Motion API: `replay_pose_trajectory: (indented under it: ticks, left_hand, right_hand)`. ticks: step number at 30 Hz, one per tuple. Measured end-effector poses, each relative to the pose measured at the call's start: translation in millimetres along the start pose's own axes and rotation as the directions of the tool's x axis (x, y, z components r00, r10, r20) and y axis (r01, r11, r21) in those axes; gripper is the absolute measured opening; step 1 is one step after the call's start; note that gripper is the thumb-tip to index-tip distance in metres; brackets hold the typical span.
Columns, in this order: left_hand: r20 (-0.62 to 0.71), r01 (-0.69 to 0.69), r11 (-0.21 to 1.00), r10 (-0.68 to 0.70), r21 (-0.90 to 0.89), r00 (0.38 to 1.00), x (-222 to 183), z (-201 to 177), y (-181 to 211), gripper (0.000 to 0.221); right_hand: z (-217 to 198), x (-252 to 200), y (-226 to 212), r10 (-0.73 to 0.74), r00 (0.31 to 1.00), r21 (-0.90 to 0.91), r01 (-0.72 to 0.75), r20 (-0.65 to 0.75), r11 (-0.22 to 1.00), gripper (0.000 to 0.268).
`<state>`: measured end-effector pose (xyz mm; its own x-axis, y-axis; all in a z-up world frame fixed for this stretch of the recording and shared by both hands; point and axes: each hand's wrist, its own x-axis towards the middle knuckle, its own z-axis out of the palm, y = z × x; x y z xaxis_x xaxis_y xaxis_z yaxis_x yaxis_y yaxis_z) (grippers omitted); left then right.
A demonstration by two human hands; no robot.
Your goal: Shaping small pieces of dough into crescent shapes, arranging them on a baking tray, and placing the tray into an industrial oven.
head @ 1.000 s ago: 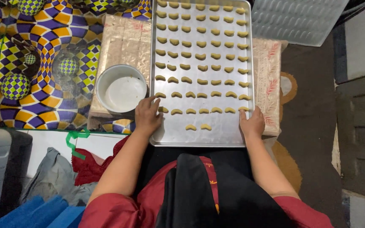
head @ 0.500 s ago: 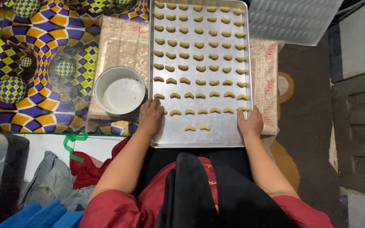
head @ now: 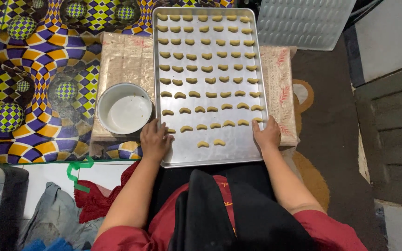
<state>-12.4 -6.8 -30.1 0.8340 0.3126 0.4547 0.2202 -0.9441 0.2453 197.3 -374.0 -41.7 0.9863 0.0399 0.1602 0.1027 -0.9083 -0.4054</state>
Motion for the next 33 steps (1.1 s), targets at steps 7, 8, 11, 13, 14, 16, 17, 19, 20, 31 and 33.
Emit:
replay_pose_trajectory:
  ticks: [7,8,11,13,14,16,17,19,20,31,33]
  left_hand:
    - [0.202,0.505,0.803,-0.463,-0.315,0.863,-35,8,-1,0.056]
    - [0.355,0.634,0.697,-0.530,-0.336,0.770,-35,9,-3,0.057]
    - [0.458,0.752,0.562,-0.598,-0.346,0.658,-18,20,-18,0.053]
    - [0.477,0.767,0.553,-0.605,-0.324,0.637,-25,52,-39,0.056]
    - [0.497,0.787,0.540,-0.615,-0.299,0.612,-28,69,-50,0.058]
    - [0.544,0.829,0.435,-0.626,-0.351,0.559,-11,27,-21,0.052]
    - [0.595,0.866,0.316,-0.631,-0.388,0.497,-2,6,-6,0.046]
    - [0.606,0.826,0.177,-0.602,-0.535,0.521,1,-9,11,0.034]
    - [0.611,0.757,0.023,-0.574,-0.653,0.545,3,-16,19,0.025]
    - [0.719,0.817,0.080,-0.432,-0.571,0.544,107,-33,42,0.072]
    - [0.726,0.821,0.148,-0.398,-0.552,0.561,138,-21,25,0.073]
  right_hand:
    - [7,13,7,0.053,0.998,0.117,-0.056,0.035,0.991,0.055]
    - [8,16,9,0.098,0.993,0.160,-0.109,0.072,0.981,0.052]
    - [17,37,19,0.203,0.960,0.172,-0.236,0.191,0.956,0.055]
    - [25,55,24,0.229,0.946,0.177,-0.272,0.230,0.946,0.053]
    - [28,65,26,0.253,0.928,0.175,-0.306,0.273,0.936,0.053]
    - [30,86,26,0.266,0.908,0.188,-0.337,0.325,0.923,0.059]
    - [31,97,26,0.275,0.882,0.192,-0.367,0.382,0.910,0.066]
    - [46,125,46,0.253,0.868,0.151,-0.345,0.428,0.926,0.077]
    - [54,138,56,0.232,0.848,0.109,-0.319,0.476,0.941,0.088]
    - [22,203,35,0.169,0.928,0.132,-0.223,0.332,0.966,0.062]
    - [3,218,11,0.173,0.924,0.111,-0.222,0.341,0.969,0.066]
